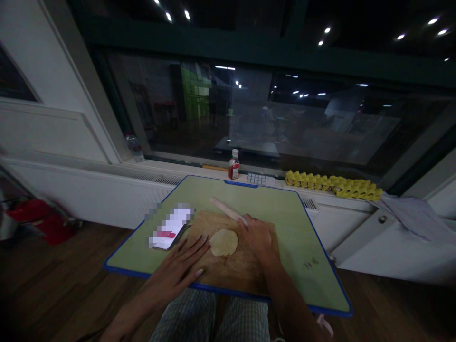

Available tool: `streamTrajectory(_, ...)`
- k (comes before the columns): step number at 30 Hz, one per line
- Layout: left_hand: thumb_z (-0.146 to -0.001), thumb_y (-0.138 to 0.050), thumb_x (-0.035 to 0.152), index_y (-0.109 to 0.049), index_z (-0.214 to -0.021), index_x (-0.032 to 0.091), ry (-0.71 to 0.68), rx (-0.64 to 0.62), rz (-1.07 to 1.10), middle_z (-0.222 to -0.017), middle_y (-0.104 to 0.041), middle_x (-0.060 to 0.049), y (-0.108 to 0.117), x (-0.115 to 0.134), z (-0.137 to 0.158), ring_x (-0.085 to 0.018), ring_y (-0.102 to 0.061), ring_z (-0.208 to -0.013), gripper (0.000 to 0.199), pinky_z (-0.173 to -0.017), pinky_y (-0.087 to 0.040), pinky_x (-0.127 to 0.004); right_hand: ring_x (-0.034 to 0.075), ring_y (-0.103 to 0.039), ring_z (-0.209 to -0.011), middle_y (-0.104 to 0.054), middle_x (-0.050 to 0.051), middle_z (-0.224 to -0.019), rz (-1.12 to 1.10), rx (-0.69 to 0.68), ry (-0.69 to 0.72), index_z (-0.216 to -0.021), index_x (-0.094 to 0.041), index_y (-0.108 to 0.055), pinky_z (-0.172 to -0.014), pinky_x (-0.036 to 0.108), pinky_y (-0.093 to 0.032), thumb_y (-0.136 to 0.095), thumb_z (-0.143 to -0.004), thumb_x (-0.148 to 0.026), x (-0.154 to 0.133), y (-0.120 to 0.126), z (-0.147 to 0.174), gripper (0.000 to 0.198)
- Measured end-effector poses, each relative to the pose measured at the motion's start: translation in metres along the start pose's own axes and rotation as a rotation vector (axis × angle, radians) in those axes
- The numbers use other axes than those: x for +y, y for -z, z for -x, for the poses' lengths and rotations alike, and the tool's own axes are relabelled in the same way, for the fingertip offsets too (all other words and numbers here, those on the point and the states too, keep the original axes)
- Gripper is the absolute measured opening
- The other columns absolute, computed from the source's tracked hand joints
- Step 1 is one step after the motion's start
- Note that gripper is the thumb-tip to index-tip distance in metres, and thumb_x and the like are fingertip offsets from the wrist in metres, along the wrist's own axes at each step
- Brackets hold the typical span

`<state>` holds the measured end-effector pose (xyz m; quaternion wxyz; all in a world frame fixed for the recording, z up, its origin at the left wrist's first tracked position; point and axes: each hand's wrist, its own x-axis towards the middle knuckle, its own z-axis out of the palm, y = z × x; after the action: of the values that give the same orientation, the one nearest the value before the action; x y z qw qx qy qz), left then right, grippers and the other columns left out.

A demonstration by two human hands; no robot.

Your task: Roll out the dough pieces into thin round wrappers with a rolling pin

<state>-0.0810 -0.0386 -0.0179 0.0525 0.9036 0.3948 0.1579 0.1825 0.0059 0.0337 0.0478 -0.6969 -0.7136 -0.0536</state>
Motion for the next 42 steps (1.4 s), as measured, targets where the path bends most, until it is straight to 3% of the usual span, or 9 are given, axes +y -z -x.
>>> streamTrajectory(5,-0.103,-0.038,0.051,-0.023,-0.155,0.03,0.008,-0.034,0.033,-0.158,-0.032,-0.001,0.011,-0.009,-0.014,-0.021,-0.029,-0.146,0.058,-0.12,-0.027,-0.047,0.018,-0.072,-0.08,-0.074,0.007,-0.088,0.044,-0.007,-0.011,-0.113,-0.025,-0.062,-0.065,0.025,-0.046,-0.024,-0.104,-0.047,0.0,-0.004,-0.002,0.046)
streamTrajectory(8,-0.103,-0.038,0.05,-0.02,-0.156,0.031,-0.001,0.01,0.014,-0.158,-0.031,-0.001,0.013,-0.012,-0.016,-0.021,-0.028,-0.147,0.059,-0.12,-0.028,-0.046,0.018,-0.072,-0.079,-0.074,0.006,-0.088,0.02,0.013,0.008,-0.111,-0.024,-0.063,-0.064,0.025,-0.045,-0.024,-0.104,-0.046,0.001,-0.004,-0.002,0.045)
streamTrajectory(16,-0.099,-0.04,0.057,0.0,-0.158,0.021,0.147,0.186,-0.208,-0.161,-0.025,-0.011,-0.017,-0.006,0.012,-0.028,-0.027,-0.147,0.08,-0.118,-0.026,-0.052,0.018,-0.072,-0.079,-0.075,0.005,-0.089,-0.004,-0.001,-0.007,-0.11,-0.025,-0.063,-0.065,0.025,-0.045,-0.027,-0.104,-0.049,0.0,0.001,-0.002,0.044)
streamTrajectory(22,-0.1,-0.037,0.056,-0.014,-0.158,0.023,0.085,0.129,-0.184,-0.16,-0.03,-0.007,-0.021,-0.004,-0.003,-0.025,-0.027,-0.147,0.07,-0.118,-0.028,-0.047,0.018,-0.072,-0.082,-0.075,0.006,-0.092,0.046,-0.056,0.016,-0.115,-0.025,-0.061,-0.067,0.025,-0.046,-0.024,-0.105,-0.044,0.002,0.0,-0.003,0.043)
streamTrajectory(29,-0.1,-0.035,0.058,-0.03,-0.154,0.02,0.133,0.083,-0.098,-0.157,-0.034,-0.009,-0.013,-0.011,-0.022,-0.025,-0.029,-0.147,0.066,-0.119,-0.026,-0.047,0.019,-0.072,-0.083,-0.075,0.006,-0.092,0.032,-0.039,0.022,-0.112,-0.025,-0.062,-0.067,0.025,-0.046,-0.023,-0.104,-0.046,0.001,-0.001,-0.002,0.045)
streamTrajectory(37,-0.101,-0.028,0.059,-0.037,-0.15,0.014,0.224,0.023,-0.085,-0.155,-0.037,-0.014,-0.003,-0.037,-0.049,-0.026,-0.032,-0.145,0.068,-0.12,-0.018,-0.053,0.018,-0.072,-0.081,-0.075,0.005,-0.092,0.017,-0.017,0.016,-0.113,-0.026,-0.062,-0.068,0.025,-0.046,-0.024,-0.104,-0.048,0.003,-0.004,-0.003,0.045)
streamTrajectory(42,-0.101,-0.028,0.058,-0.039,-0.149,0.013,0.288,0.073,-0.137,-0.151,-0.045,-0.015,-0.007,-0.052,-0.058,-0.028,-0.032,-0.145,0.067,-0.12,-0.013,-0.055,0.019,-0.072,-0.081,-0.075,0.005,-0.09,0.029,0.003,0.017,-0.111,-0.025,-0.063,-0.066,0.025,-0.046,-0.026,-0.104,-0.046,0.001,-0.001,-0.003,0.043)
